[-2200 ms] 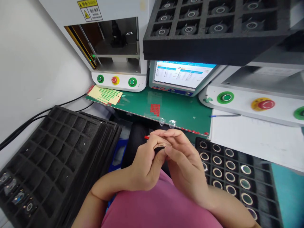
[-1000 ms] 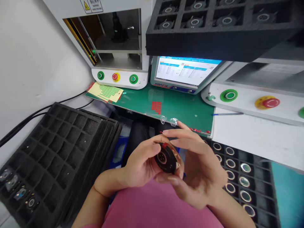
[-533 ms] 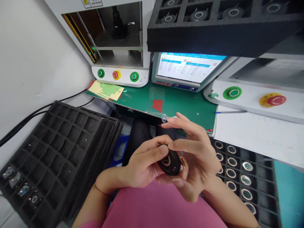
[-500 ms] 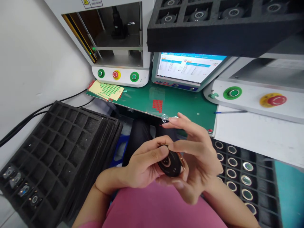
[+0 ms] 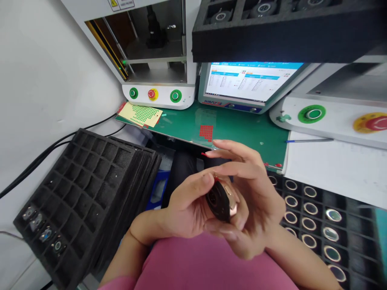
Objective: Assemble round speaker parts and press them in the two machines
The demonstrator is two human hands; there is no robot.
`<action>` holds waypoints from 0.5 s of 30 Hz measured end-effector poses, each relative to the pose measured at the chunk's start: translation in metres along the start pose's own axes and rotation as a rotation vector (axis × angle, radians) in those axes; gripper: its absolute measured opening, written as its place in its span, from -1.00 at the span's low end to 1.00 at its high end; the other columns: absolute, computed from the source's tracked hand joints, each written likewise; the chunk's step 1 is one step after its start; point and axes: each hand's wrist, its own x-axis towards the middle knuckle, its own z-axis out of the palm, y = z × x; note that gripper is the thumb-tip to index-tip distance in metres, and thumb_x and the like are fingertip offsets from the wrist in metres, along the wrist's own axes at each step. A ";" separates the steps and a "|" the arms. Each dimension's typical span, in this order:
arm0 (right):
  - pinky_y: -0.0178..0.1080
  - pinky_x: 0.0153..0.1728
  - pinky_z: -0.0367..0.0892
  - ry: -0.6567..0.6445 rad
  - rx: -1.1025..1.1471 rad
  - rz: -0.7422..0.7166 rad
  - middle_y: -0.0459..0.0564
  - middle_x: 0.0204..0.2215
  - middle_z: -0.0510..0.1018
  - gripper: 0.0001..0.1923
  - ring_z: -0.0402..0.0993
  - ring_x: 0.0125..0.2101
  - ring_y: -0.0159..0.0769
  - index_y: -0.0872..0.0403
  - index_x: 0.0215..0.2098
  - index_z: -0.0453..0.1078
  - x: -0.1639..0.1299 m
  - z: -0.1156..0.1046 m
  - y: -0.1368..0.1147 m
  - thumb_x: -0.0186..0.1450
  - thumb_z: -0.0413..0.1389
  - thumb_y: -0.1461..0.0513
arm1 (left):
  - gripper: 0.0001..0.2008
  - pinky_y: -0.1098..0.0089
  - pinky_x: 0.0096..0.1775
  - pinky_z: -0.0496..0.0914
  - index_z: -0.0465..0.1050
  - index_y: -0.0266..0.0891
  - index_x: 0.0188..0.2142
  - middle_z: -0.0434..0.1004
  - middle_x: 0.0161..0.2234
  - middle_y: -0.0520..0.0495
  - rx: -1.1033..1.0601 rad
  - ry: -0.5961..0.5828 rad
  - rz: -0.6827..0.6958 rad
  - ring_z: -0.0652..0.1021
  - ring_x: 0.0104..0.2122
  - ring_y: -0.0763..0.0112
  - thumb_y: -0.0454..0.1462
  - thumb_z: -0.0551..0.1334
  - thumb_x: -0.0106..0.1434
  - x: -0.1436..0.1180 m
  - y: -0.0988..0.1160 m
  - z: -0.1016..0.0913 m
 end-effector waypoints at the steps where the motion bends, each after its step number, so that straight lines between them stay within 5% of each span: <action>1: 0.11 -0.06 0.43 0.014 -0.003 -0.003 0.22 0.04 0.43 -0.60 0.45 0.00 0.02 0.09 -0.10 0.41 0.000 0.001 0.000 0.22 0.08 0.01 | -0.56 0.51 -0.62 0.09 0.39 -0.29 -0.48 0.31 -0.59 0.00 0.003 -0.008 0.004 0.30 -0.63 0.55 0.00 0.10 0.34 0.000 0.000 0.000; 7: 0.15 0.02 0.36 0.169 -0.001 -0.016 0.15 -0.05 0.50 -0.72 0.50 -0.06 0.00 0.06 -0.18 0.47 -0.003 0.008 -0.004 0.16 0.13 0.16 | -0.65 0.52 -0.58 0.15 0.33 -0.28 -0.43 0.34 -0.58 0.01 0.021 -0.024 0.062 0.32 -0.62 0.55 -0.08 0.10 0.38 0.000 -0.003 0.000; 15: 0.18 0.01 0.34 0.262 0.026 -0.012 0.11 -0.10 0.52 -0.70 0.52 -0.10 0.01 0.03 -0.29 0.47 -0.005 0.012 -0.001 0.19 0.11 0.00 | -0.66 0.50 -0.60 0.13 0.27 -0.27 -0.40 0.36 -0.55 0.01 0.097 -0.015 0.069 0.29 -0.64 0.56 -0.06 0.09 0.38 -0.002 -0.007 -0.003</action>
